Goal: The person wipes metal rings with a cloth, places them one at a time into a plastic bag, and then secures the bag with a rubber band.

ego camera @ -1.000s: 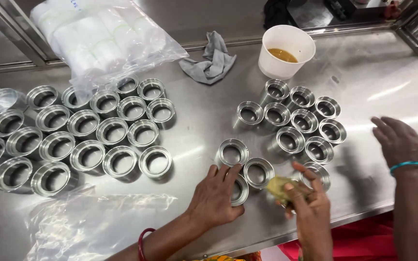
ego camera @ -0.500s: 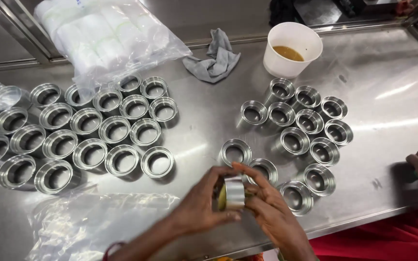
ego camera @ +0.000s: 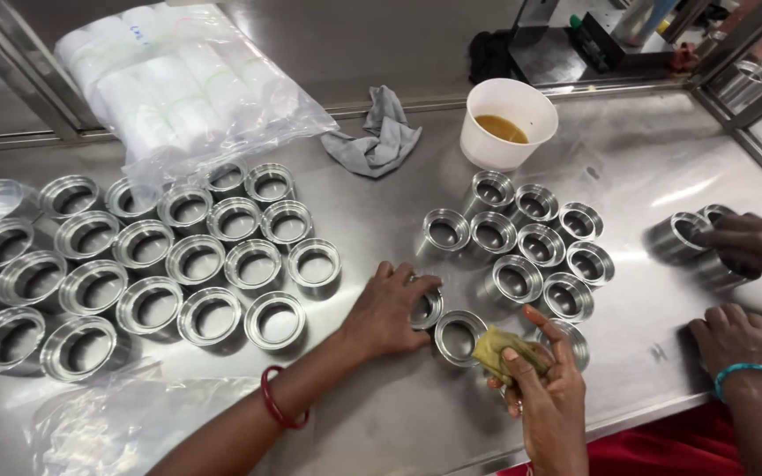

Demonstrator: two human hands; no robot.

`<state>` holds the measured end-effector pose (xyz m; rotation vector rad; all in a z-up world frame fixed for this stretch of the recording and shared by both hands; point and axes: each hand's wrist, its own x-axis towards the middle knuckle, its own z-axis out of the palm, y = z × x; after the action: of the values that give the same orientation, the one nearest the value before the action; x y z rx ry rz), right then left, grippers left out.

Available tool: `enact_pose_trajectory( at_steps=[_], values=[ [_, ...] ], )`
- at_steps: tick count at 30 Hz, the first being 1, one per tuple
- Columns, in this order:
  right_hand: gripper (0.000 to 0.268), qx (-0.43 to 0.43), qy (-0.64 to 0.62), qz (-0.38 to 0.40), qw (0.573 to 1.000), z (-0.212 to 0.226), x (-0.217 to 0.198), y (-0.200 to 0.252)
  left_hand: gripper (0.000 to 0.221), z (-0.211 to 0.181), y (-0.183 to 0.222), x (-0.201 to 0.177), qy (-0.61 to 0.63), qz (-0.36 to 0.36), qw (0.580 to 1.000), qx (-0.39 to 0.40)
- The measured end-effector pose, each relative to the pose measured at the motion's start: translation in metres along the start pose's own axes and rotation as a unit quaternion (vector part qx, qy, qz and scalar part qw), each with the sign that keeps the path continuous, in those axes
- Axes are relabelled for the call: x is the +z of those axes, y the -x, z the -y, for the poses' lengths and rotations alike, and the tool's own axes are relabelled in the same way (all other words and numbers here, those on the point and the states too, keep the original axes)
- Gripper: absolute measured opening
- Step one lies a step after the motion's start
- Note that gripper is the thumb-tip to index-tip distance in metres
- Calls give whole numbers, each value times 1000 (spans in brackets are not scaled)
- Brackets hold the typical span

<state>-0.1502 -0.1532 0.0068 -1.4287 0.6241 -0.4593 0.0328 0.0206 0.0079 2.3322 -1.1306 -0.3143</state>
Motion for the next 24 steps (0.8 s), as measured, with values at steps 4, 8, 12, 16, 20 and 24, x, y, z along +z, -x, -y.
enact_pose_trajectory(
  at_steps=[4,8,12,16,20,24],
  values=[
    [71,90,107,-3,990,20,36,12,81,-4,22,4,230,81,957,-159],
    [72,5,105,223,969,14,50,22,81,-13,63,18,497,146,807,-284],
    [68,154,-147,275,937,16,47,9,80,-22,81,-4,359,-24,933,26],
    [75,64,-105,319,940,-24,24,-9,82,-16,59,-16,253,12,964,76],
    [61,-88,232,129,960,13,15,-10,76,17,4,-18,86,22,994,57],
    [66,7,54,-12,998,21,-16,-10,56,39,-65,-13,-226,8,973,-49]
  ],
)
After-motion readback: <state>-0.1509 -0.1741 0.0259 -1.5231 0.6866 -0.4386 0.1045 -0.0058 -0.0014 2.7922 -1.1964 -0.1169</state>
